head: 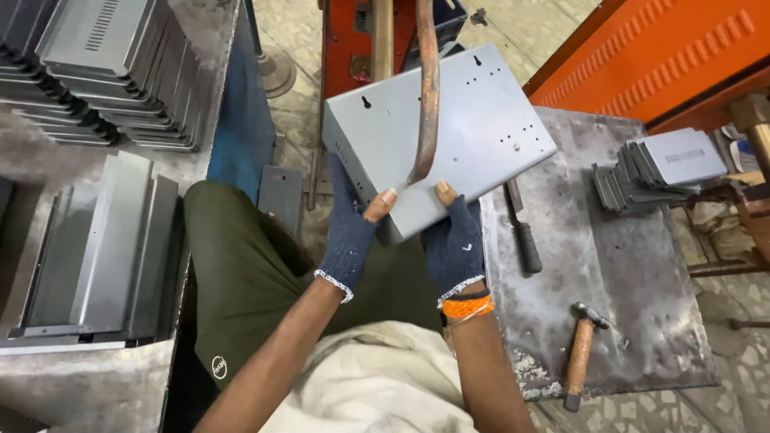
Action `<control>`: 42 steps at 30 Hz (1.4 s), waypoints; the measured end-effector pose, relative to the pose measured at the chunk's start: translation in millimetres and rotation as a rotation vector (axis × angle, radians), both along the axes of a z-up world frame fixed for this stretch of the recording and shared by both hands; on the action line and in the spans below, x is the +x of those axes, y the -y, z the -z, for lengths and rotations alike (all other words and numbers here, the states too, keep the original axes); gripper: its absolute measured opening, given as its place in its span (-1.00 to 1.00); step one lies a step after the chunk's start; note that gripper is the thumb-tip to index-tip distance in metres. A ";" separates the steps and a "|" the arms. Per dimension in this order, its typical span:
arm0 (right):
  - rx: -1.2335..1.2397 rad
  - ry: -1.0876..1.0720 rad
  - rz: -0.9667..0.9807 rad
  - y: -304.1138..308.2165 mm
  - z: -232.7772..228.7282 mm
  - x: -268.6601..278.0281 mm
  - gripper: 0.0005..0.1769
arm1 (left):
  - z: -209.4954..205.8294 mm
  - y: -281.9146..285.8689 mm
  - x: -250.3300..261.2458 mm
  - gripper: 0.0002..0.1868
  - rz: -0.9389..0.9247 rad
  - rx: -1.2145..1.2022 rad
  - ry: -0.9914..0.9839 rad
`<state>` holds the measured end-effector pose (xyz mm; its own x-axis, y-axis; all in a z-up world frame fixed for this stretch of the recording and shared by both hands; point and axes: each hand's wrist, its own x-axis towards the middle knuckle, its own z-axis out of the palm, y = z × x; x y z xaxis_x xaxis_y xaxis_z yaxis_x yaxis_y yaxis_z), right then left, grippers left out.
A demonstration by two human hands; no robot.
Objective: Assembling and spot-welding metal enclosures using industrial machinery and hand tools.
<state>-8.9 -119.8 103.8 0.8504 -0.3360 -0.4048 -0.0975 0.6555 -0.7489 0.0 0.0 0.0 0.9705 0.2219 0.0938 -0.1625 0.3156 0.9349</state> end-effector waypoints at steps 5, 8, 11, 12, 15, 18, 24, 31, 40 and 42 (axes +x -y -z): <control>0.064 -0.006 -0.004 3.9 17.0 2.6 -0.59 | -3.7 -0.3 -2.3 0.02 -0.014 0.006 0.048; 0.097 0.001 -0.016 3.6 24.7 3.5 -0.59 | -4.6 5.2 -4.7 0.03 -0.045 0.034 0.094; 0.144 0.005 -0.045 -8.9 -2.3 -3.7 -0.61 | 5.2 3.1 10.9 0.13 -0.012 0.035 0.073; 0.193 0.003 -0.058 -16.7 -17.1 -7.7 -0.63 | 8.7 -0.3 18.8 0.21 0.033 0.037 0.042; 0.194 0.074 -0.079 2.2 13.3 24.2 -0.65 | 18.0 -7.7 37.1 0.36 0.142 0.072 0.106; 0.162 0.136 -0.091 23.3 56.3 61.8 -0.64 | 29.6 -10.0 56.9 0.49 0.211 0.056 0.155; 0.178 0.162 -0.040 11.0 43.5 75.2 -0.70 | 10.2 -14.3 69.8 0.48 0.241 0.047 0.253; 0.159 0.108 0.010 8.4 36.5 69.4 -0.68 | 37.2 -14.3 79.7 0.61 0.260 0.090 0.278; 0.126 0.044 0.067 17.6 37.9 83.6 -0.56 | 14.2 -4.8 69.7 0.41 0.201 0.029 0.306; 0.117 0.047 0.059 12.9 29.8 81.8 -0.59 | 15.7 -4.0 67.0 0.43 0.211 -0.027 0.331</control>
